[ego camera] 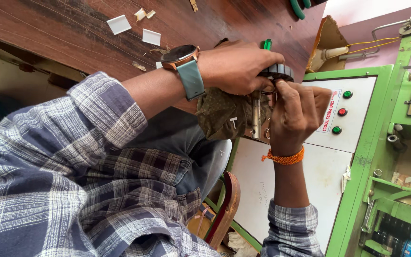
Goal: The person inserts small white rectangular pieces into slots on a circular mechanical component using a green screwdriver and scissors. They repeatedly pick up pieces, cut them, and place them into the component while seated at a workbench.
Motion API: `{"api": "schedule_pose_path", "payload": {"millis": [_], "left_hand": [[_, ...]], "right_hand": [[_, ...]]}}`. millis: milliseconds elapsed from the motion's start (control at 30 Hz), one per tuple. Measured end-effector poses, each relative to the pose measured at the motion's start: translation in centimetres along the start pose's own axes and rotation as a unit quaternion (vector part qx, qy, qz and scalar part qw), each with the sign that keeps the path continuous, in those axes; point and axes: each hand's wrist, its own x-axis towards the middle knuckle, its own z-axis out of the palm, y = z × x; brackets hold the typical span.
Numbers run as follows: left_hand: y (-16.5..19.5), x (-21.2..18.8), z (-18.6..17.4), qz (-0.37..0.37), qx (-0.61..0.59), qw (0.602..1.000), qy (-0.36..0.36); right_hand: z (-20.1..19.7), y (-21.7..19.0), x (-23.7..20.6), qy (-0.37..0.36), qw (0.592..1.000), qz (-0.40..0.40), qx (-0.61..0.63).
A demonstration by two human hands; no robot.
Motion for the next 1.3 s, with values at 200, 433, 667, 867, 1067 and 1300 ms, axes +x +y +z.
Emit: {"api": "schedule_pose_path", "payload": {"millis": [200,433,667,867,1067,1300], "left_hand": [[-0.5,-0.6,0.4,0.058,-0.031,0.996,-0.054],[-0.8,-2.4,1.1,0.140,-0.054,0.989,-0.001],[1.9,-6.8,3.1,0.097,-0.005,0.967,0.237],[2.3,-8.2,5.6,0.084,0.008,0.961,0.265],[2.4,-8.5,5.6,0.127,0.031,0.951,0.279],[0.0,-8.6,6.8,0.153,0.030,0.950,0.270]], "right_hand": [[-0.3,-0.7,-2.1,0.099,0.992,0.073,-0.008],[0.8,-1.6,-3.5,0.035,0.833,0.332,0.442],[0.7,-1.5,-4.0,0.007,0.822,0.359,0.441],[0.4,-2.3,-4.4,0.010,0.827,0.328,0.458],[-0.2,-3.4,-4.8,0.010,0.833,0.314,0.456],[1.3,-3.7,-6.8,0.039,0.848,0.316,0.424]]}}
